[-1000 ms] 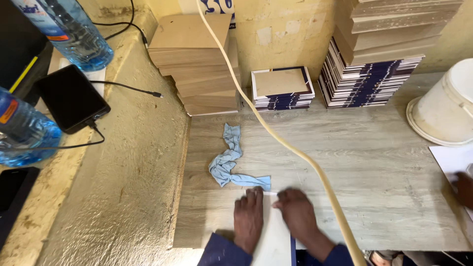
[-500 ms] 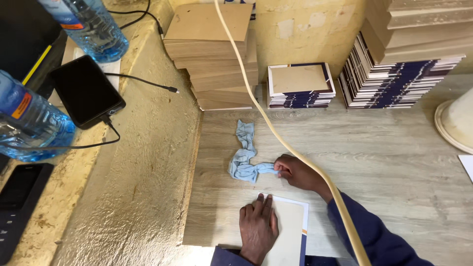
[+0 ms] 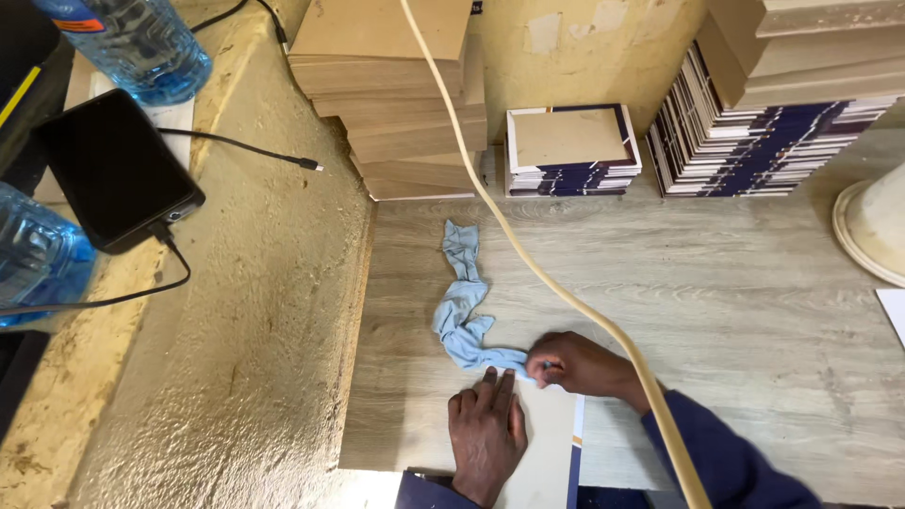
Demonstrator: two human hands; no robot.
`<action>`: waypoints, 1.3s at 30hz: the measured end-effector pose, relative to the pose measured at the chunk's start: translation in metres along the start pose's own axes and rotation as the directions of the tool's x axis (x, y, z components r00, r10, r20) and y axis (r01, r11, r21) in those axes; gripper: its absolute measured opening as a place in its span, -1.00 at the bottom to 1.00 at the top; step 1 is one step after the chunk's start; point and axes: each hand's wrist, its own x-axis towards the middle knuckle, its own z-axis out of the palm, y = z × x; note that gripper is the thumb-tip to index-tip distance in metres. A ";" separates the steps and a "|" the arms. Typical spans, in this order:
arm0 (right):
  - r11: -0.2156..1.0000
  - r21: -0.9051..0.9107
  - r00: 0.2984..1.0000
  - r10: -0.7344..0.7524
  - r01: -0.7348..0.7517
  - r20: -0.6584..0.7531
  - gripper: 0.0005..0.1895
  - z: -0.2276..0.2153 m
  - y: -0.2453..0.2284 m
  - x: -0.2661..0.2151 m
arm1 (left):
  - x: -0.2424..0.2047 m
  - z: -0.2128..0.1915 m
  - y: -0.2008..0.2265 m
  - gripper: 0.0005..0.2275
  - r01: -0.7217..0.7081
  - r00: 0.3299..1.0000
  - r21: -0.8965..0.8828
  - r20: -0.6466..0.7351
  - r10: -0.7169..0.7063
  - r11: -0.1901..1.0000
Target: The person places a white rectangular cover onto a book block, folds the cover edges over the block, and presses the edges to secure them. The person repeats this process with multiple book blocks and covers, stacking the finished items on the table.
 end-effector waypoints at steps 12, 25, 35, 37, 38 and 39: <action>0.953 -0.228 0.978 0.208 -0.202 0.003 -0.92 0.030 -0.011 0.088 | 0.003 -0.028 -0.002 -0.78 -0.229 0.973 -0.182 -0.016 0.230 0.956; 0.932 -0.340 0.974 -0.182 0.128 -0.132 -0.58 0.056 -0.004 -0.021 | -0.116 -0.007 0.038 -0.69 0.653 0.695 -0.419 0.663 -0.279 0.630; 0.577 0.811 0.827 0.498 -0.093 -0.260 -0.41 0.073 0.003 -0.114 | -0.088 -0.039 0.044 -0.34 0.781 0.619 -0.624 0.777 -0.115 -0.009; 0.584 0.792 0.808 0.373 0.178 -0.457 -0.69 0.068 -0.024 -0.109 | -0.055 -0.076 0.052 -0.35 0.872 0.420 -0.285 0.853 -0.310 0.397; 0.584 0.791 0.808 0.369 0.183 -0.459 -0.69 0.071 -0.029 -0.107 | -0.047 -0.082 0.051 -0.35 0.871 0.423 -0.286 0.851 -0.312 0.400; 0.597 0.775 0.753 0.409 0.208 -0.516 -0.69 0.072 -0.034 -0.105 | -0.037 -0.087 0.052 -0.43 0.879 0.475 -0.421 0.815 -0.332 0.224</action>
